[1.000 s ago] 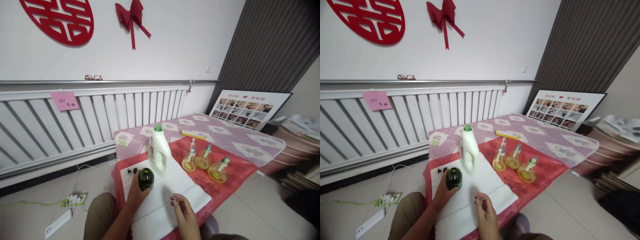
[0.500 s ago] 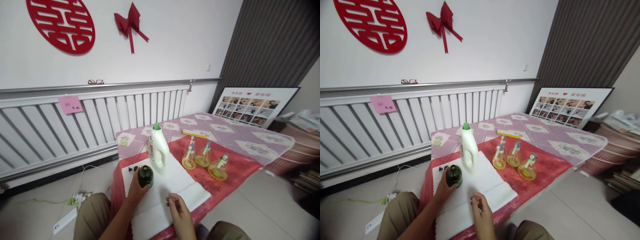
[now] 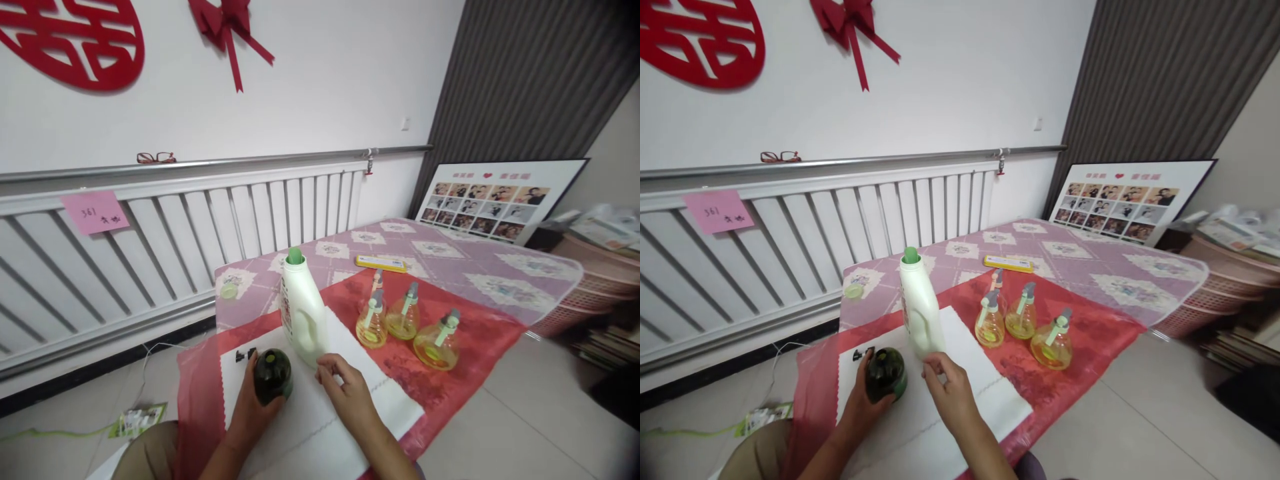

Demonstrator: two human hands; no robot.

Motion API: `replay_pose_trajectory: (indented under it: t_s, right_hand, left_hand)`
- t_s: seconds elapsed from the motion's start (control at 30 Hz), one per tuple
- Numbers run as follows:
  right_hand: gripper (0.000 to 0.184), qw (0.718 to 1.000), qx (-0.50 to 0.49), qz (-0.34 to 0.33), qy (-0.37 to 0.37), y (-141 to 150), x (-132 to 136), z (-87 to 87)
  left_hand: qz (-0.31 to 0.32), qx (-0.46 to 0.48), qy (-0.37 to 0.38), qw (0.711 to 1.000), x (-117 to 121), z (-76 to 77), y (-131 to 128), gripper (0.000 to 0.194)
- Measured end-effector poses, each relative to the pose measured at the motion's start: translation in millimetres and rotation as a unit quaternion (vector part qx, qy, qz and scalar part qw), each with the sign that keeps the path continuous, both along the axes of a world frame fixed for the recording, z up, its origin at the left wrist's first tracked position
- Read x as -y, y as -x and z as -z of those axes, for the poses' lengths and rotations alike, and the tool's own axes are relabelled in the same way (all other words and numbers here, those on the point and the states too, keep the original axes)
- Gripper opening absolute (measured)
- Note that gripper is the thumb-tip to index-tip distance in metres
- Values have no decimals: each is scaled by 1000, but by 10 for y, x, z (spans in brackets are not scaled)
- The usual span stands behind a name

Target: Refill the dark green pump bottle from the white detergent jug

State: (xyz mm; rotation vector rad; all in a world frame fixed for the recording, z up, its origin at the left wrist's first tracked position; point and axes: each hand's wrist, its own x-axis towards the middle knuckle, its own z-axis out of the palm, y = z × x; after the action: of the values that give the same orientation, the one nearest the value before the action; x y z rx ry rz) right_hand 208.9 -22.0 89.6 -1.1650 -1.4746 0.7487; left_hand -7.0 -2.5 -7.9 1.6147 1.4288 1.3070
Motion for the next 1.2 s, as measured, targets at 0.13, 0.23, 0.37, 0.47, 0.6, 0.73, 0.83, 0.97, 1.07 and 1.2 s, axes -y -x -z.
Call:
replay_pose_trajectory:
  t_s: [0.13,0.23,0.37,0.47,0.6,0.73,0.83,0.97,1.07,1.2]
  right_hand:
    - [18,1000,-1,-3,16,-137,-105,124]
    - [20,998,-37,24,41,-241,-117,250]
    - [22,994,-76,26,68,-310,-136,320]
    - [22,995,-55,10,78,-312,-164,346]
    - [22,997,-20,-6,77,-298,-210,394]
    - [24,997,-32,12,63,-315,-254,421]
    - [24,998,-37,31,49,-340,-268,424]
    - [24,997,-35,40,49,-353,-269,422]
    - [23,998,-33,38,47,-358,-267,425]
    - [23,998,-24,42,49,-393,-267,441]
  left_hand:
    - [-3,-2,-2,1000,-16,9,6,89]
    - [0,-11,8,1000,-40,-30,20,86]
    - [1,-17,32,999,-80,-107,31,86]
    - [-16,9,55,998,-81,-154,22,86]
    - [-1,47,86,995,32,-236,-74,90]
    - [5,64,83,995,215,-308,-318,96]
    - [49,43,106,992,298,-310,-514,97]
    - [67,17,140,988,347,-275,-641,100]
    - [87,7,177,980,384,-280,-583,120]
    - [97,-79,166,978,342,-367,-264,124]
